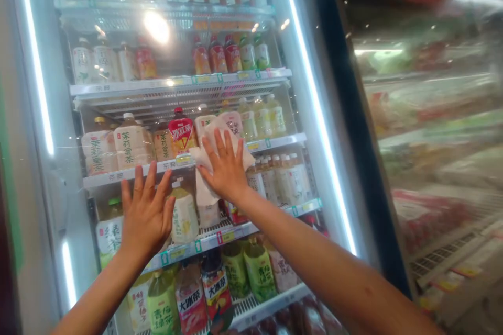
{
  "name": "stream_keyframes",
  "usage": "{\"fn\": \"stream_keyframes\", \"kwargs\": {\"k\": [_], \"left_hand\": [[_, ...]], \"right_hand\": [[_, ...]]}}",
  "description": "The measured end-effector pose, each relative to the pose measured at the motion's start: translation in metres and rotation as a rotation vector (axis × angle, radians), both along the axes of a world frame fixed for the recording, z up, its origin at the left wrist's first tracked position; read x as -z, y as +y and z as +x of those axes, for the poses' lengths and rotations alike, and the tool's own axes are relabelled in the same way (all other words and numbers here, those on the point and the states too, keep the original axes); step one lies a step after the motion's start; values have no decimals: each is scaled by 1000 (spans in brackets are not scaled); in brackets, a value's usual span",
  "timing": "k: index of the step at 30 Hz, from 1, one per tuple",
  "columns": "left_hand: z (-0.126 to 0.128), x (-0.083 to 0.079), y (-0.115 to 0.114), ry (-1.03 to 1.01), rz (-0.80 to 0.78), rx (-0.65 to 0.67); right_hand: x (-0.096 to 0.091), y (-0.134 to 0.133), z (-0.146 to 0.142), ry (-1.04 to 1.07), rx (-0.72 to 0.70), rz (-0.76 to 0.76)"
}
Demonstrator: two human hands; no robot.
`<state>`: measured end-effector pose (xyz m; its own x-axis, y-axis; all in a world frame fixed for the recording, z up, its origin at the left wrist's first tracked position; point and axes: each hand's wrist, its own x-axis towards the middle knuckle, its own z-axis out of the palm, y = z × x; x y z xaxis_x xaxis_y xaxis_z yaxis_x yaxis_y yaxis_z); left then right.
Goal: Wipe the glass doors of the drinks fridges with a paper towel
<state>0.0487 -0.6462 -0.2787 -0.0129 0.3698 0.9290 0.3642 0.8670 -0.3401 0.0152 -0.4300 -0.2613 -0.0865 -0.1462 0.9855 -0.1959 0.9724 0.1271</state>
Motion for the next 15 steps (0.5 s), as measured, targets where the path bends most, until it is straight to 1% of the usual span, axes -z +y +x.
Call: {"fn": "stream_keyframes", "kwargs": {"k": [1, 2, 5, 6, 7, 8, 11, 12, 13, 14, 15], "left_hand": [[0, -1, 11, 3, -8, 7], [0, -1, 23, 7, -18, 15], [0, 0, 54, 15, -54, 50], [0, 0, 62, 13, -67, 62], [0, -1, 70, 10, -78, 75], [0, -1, 78, 8, -89, 86], [-1, -4, 99, 18, -109, 114], [-1, -4, 106, 19, -115, 123], [-2, -3, 112, 18, -120, 134], [-2, -1, 119, 14, -126, 145], [-2, 2, 124, 9, -134, 155]], "right_hand": [[5, 4, 2, -3, 7, -19], [16, 7, 4, -15, 11, -14], [63, 21, 8, -64, 12, 88], [71, 30, 7, -74, 14, 124], [72, 42, 6, -77, 23, 131], [66, 54, 4, -73, 42, 100], [32, 90, -3, -53, 131, -127], [28, 97, -4, -51, 153, -187], [32, 101, -3, -50, 162, -217], [44, 102, -2, -51, 157, -222], [64, 101, 0, -54, 142, -204]]}}
